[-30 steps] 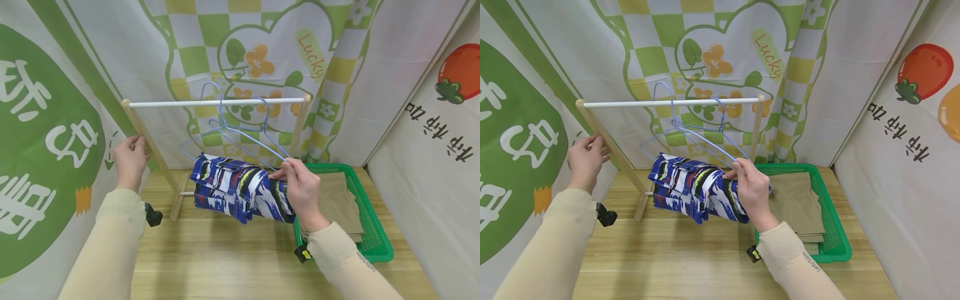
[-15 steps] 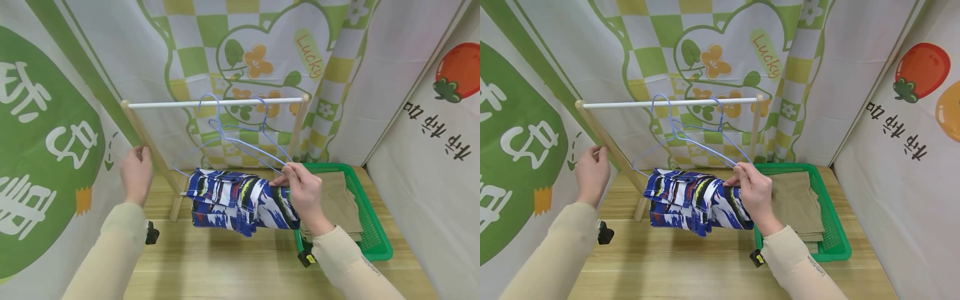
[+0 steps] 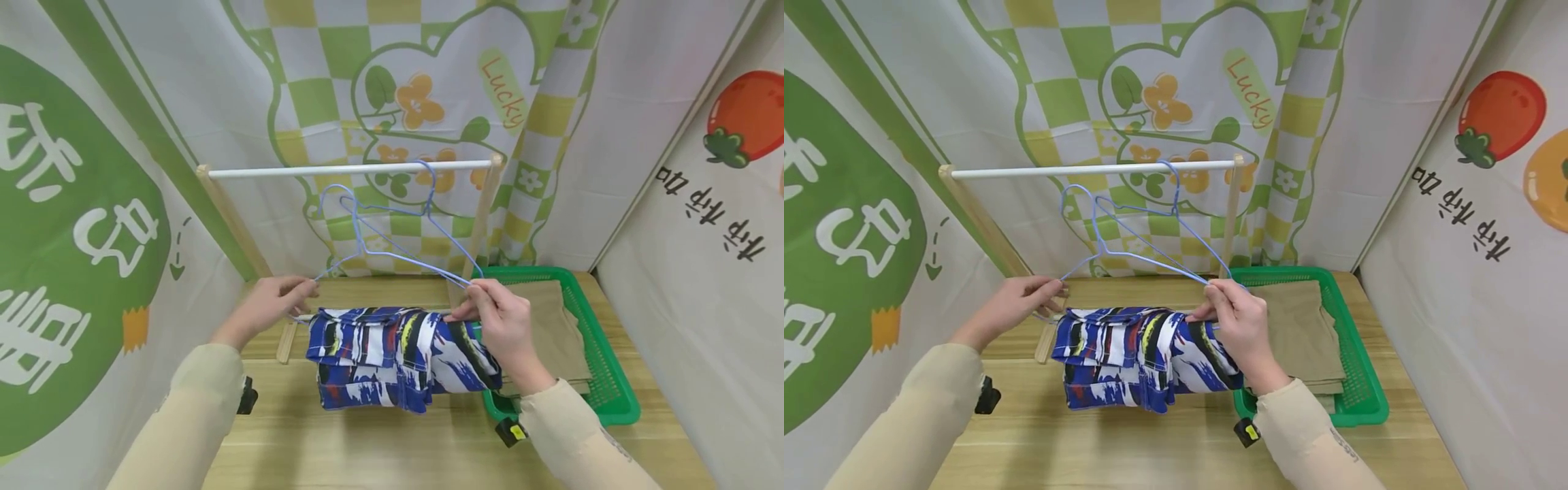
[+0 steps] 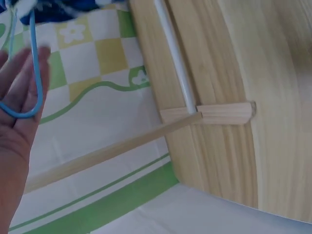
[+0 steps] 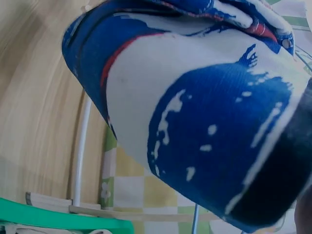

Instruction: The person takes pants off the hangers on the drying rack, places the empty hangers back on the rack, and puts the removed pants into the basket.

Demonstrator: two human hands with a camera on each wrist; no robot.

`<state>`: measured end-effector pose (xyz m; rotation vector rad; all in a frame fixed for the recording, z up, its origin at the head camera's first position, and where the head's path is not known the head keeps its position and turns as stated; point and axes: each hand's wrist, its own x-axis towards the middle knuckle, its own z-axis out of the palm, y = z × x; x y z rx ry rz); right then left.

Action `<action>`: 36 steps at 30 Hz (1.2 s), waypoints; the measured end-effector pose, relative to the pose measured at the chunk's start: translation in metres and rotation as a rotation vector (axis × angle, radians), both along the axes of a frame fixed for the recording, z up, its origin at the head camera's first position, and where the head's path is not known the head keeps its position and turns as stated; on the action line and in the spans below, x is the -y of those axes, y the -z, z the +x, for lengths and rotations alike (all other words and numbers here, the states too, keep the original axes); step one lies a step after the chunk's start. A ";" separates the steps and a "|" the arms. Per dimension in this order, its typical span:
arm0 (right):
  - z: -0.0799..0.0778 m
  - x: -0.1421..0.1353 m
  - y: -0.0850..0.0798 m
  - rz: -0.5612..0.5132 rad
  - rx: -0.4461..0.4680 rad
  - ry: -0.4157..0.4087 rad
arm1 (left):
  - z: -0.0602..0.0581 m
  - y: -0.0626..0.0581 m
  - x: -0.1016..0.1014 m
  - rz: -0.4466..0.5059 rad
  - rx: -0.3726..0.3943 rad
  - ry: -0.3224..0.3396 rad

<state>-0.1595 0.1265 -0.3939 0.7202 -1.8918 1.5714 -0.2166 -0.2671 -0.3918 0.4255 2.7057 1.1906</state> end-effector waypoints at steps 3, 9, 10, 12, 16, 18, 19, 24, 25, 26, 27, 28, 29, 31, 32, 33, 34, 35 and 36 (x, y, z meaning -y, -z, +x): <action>0.000 -0.004 0.005 -0.020 0.038 -0.030 | 0.002 0.003 -0.001 0.031 0.114 0.073; -0.002 -0.012 0.015 -0.062 0.156 -0.033 | 0.009 0.000 -0.004 0.047 0.289 0.167; -0.003 -0.013 0.016 -0.072 0.182 -0.032 | 0.011 -0.001 -0.005 0.065 0.309 0.175; -0.003 -0.015 0.018 -0.088 0.234 -0.031 | 0.015 -0.005 -0.007 0.098 0.333 0.192; -0.003 -0.020 0.020 -0.077 0.332 -0.014 | 0.022 -0.012 -0.009 0.129 0.320 0.186; -0.004 -0.023 0.022 -0.056 0.371 -0.006 | 0.025 -0.015 -0.009 0.127 0.292 0.175; -0.004 -0.024 0.023 -0.045 0.385 -0.002 | 0.026 -0.016 -0.009 0.129 0.276 0.175; -0.007 -0.027 0.027 -0.028 0.413 0.013 | 0.033 -0.023 -0.008 0.149 0.222 0.178; -0.008 -0.027 0.027 -0.025 0.410 0.027 | 0.035 -0.025 -0.008 0.155 0.214 0.181; -0.008 -0.026 0.027 -0.017 0.407 0.044 | 0.036 -0.026 -0.008 0.162 0.208 0.182; -0.009 -0.026 0.027 -0.008 0.398 0.063 | 0.038 -0.028 -0.008 0.166 0.202 0.185; -0.009 -0.025 0.026 0.010 0.382 0.095 | 0.039 -0.029 -0.008 0.170 0.199 0.185; -0.009 -0.024 0.026 0.041 0.358 0.134 | 0.040 -0.030 -0.009 0.176 0.195 0.189; -0.010 -0.022 0.026 0.137 0.297 0.239 | 0.043 -0.032 -0.009 0.184 0.184 0.194; -0.010 -0.021 0.026 0.185 0.259 0.285 | 0.044 -0.033 -0.009 0.185 0.179 0.194; -0.010 -0.021 0.026 0.228 0.217 0.329 | 0.045 -0.033 -0.009 0.184 0.174 0.193; -0.010 -0.020 0.027 0.268 0.171 0.373 | 0.046 -0.034 -0.009 0.183 0.169 0.193; -0.009 -0.019 0.027 0.303 0.128 0.400 | 0.047 -0.035 -0.009 0.183 0.165 0.193; -0.008 -0.018 0.027 0.328 0.083 0.418 | 0.048 -0.036 -0.009 0.184 0.160 0.193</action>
